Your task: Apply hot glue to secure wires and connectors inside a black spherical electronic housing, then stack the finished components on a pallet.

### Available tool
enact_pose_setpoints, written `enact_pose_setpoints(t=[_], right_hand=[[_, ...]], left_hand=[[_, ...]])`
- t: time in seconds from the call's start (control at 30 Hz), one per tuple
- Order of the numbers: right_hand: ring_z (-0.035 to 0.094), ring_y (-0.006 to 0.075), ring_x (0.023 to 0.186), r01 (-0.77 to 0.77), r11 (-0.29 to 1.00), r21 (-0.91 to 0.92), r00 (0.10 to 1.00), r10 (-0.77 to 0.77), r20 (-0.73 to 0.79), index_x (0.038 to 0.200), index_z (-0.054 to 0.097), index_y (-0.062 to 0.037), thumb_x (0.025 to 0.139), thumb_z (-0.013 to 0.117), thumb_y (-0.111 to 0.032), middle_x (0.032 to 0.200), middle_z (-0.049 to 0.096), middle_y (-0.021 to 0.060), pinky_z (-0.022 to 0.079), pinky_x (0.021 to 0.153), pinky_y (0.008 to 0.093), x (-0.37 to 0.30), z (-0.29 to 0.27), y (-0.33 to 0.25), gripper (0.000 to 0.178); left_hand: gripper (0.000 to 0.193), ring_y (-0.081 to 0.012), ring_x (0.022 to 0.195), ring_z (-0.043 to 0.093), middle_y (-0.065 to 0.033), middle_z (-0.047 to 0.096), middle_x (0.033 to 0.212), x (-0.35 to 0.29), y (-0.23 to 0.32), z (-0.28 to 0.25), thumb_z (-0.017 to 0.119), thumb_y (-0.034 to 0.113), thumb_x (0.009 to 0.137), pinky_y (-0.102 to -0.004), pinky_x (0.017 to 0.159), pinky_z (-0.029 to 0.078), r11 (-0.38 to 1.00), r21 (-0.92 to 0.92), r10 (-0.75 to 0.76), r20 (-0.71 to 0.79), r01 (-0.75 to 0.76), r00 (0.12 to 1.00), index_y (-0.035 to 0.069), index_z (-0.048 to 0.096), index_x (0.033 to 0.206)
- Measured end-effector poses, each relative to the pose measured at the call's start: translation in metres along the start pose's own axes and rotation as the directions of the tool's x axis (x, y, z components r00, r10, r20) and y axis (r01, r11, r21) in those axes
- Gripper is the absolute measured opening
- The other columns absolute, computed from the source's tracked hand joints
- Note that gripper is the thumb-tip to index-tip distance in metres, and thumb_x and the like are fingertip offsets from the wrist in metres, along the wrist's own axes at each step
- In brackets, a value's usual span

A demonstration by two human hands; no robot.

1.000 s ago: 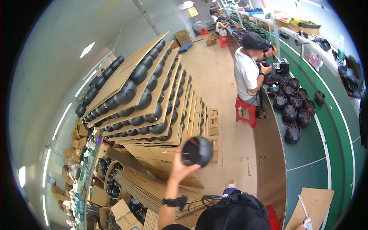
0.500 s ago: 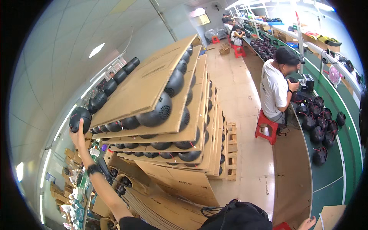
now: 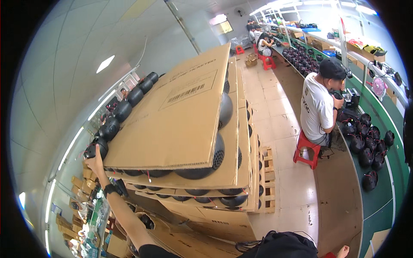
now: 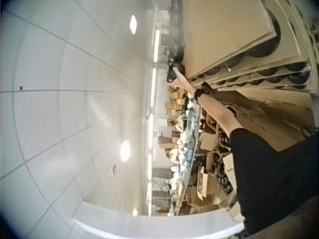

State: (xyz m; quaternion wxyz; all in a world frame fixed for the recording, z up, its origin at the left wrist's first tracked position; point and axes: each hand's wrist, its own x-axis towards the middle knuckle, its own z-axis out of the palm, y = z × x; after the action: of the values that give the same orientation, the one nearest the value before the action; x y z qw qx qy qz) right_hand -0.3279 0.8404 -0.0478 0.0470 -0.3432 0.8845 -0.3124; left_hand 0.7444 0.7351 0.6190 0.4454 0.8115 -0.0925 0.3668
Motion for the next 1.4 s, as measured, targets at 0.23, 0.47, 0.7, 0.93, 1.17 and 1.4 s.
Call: enact_pose_setpoints(t=[0.23, 0.47, 0.7, 0.93, 1.17, 1.4], right_hand=[[0.066, 0.0331, 0.088, -0.071, 0.995, 0.068, 0.985, 0.06, 0.16, 0.096, 0.069, -0.0004, 0.086, 0.067, -0.03, 0.096, 0.07, 0.0208, 0.052, 0.08, 0.0419, 0.006, 0.027, 0.005, 0.031], [0.065, 0.0315, 0.092, -0.13, 0.978, 0.165, 0.958, 0.081, 0.276, 0.102, 0.068, -0.0006, 0.086, 0.067, -0.027, 0.101, 0.069, 0.0213, 0.051, 0.083, 0.0412, 0.038, 0.035, 0.012, 0.031], [0.065, 0.0315, 0.093, -0.153, 0.939, 0.308, 0.945, 0.048, 0.322, 0.109, 0.063, 0.002, 0.087, 0.064, -0.021, 0.103, 0.067, 0.0215, 0.052, 0.082, 0.0414, 0.053, 0.048, 0.012, 0.031], [0.063, 0.0268, 0.096, -0.265, 0.928, 0.262, 0.949, 0.202, 0.243, 0.104, 0.061, 0.0033, 0.089, 0.059, -0.011, 0.103, 0.067, 0.0166, 0.05, 0.086, 0.0384, -0.011, -0.019, 0.059, 0.021], [0.061, 0.038, 0.083, -0.137, 0.987, 0.089, 0.987, 0.144, -0.07, 0.088, 0.062, -0.0035, 0.08, 0.057, -0.014, 0.086, 0.062, 0.0194, 0.05, 0.075, 0.045, 0.006, -0.079, 0.036, 0.014], [0.056, 0.0374, 0.098, -0.413, 0.908, 0.064, 0.816, 0.401, -0.416, 0.095, 0.059, -0.0012, 0.078, 0.057, -0.004, 0.1, 0.058, 0.0203, 0.046, 0.087, 0.0448, 0.014, -0.166, 0.134, 0.017]], left_hand=[[0.115, -0.0381, 0.133, 0.043, -0.0334, 0.041, 0.142, 0.018, -0.013, -0.008, 0.07, 0.066, 0.073, -0.0417, 0.111, 0.034, 0.977, -0.141, 0.182, 0.167, -0.159, 0.969, -0.016, 0.028, 0.142], [0.117, -0.038, 0.131, 0.045, -0.0331, 0.044, 0.139, 0.029, -0.023, -0.007, 0.071, 0.069, 0.071, -0.0415, 0.109, 0.035, 0.988, -0.11, 0.123, 0.152, -0.107, 0.981, -0.016, 0.03, 0.141], [0.101, -0.0375, 0.121, 0.053, -0.0333, 0.053, 0.128, 0.012, -0.027, -0.011, 0.067, 0.066, 0.078, -0.0415, 0.104, 0.039, 0.994, -0.041, 0.108, 0.092, -0.104, 0.99, -0.018, 0.044, 0.129], [0.077, -0.0407, 0.109, 0.055, -0.0271, 0.055, 0.122, -0.162, 0.007, 0.113, 0.062, 0.058, 0.084, -0.0443, 0.094, 0.042, 0.904, -0.251, 0.413, 0.315, -0.345, 0.854, -0.006, 0.051, 0.124], [0.056, -0.0322, 0.088, 0.054, -0.0189, 0.057, 0.1, -0.677, 0.076, 0.146, 0.062, 0.049, 0.086, -0.0404, 0.077, 0.042, 0.547, -0.798, 0.801, 0.587, -0.254, -0.118, -0.001, 0.057, 0.109], [0.037, -0.0236, 0.067, 0.053, -0.0107, 0.059, 0.078, -0.89, -0.047, 0.011, 0.062, 0.04, 0.088, -0.0364, 0.059, 0.043, 0.392, -0.919, 0.61, 0.29, -0.036, -0.738, 0.003, 0.063, 0.094]])
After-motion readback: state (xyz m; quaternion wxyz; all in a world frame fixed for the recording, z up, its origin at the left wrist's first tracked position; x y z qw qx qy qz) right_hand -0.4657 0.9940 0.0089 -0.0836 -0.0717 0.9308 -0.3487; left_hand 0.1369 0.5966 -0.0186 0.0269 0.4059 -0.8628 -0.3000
